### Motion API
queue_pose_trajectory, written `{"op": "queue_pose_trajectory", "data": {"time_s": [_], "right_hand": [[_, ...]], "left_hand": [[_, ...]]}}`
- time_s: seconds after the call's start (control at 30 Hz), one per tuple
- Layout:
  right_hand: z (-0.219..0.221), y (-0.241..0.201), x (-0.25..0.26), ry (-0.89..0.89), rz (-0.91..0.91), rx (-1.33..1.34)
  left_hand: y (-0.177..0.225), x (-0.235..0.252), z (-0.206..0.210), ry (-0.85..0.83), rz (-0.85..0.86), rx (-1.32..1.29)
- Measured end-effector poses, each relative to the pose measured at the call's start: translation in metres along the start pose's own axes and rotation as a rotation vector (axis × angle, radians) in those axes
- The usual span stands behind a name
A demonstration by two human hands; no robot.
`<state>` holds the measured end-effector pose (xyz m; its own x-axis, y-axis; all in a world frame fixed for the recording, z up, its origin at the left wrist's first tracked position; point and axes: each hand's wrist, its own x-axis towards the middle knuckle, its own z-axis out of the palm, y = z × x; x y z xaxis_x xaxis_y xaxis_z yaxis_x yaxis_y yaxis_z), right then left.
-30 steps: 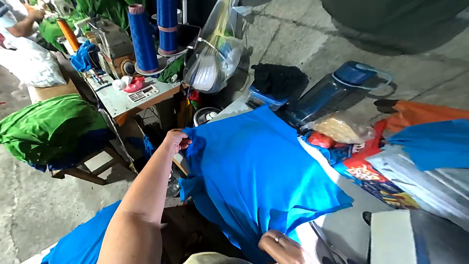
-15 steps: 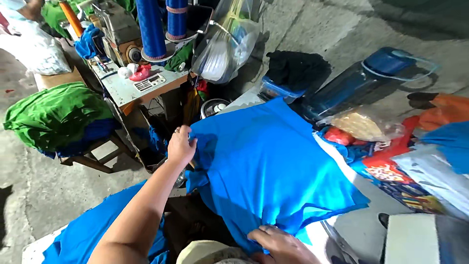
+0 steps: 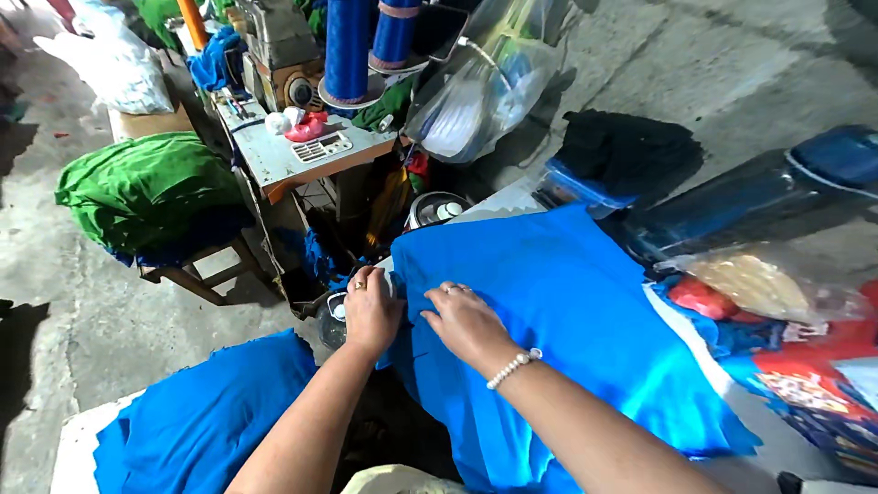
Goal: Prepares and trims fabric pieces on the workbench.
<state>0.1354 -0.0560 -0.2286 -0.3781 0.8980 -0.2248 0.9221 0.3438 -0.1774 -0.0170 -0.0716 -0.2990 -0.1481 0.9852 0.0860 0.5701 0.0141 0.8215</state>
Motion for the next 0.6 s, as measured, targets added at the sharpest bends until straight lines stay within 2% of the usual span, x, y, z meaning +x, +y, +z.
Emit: {"op": "queue_pose_trajectory", "data": {"time_s": [0.07, 0.13, 0.27, 0.37, 0.5, 0.6], "right_hand": [[0.004, 0.007, 0.003, 0.076, 0.006, 0.035], [0.003, 0.016, 0.003, 0.166, 0.054, 0.195], [0.003, 0.042, -0.005, 0.335, 0.478, 0.936], [0.002, 0.046, -0.013, 0.460, 0.625, 1.344], [0.004, 0.049, -0.016, 0.569, 0.714, 1.457], [0.003, 0.058, -0.018, 0.678, 0.767, 1.464]], "left_hand": [[-0.001, -0.001, 0.002, 0.001, 0.001, -0.013], [-0.006, -0.001, 0.003, 0.014, 0.023, -0.029], [-0.015, -0.002, 0.008, 0.035, 0.083, -0.047], [-0.019, -0.006, 0.013, 0.072, 0.128, -0.033], [-0.005, -0.013, 0.013, 0.118, 0.293, 0.030], [0.016, -0.022, 0.017, -0.071, 0.535, 0.128]]}}
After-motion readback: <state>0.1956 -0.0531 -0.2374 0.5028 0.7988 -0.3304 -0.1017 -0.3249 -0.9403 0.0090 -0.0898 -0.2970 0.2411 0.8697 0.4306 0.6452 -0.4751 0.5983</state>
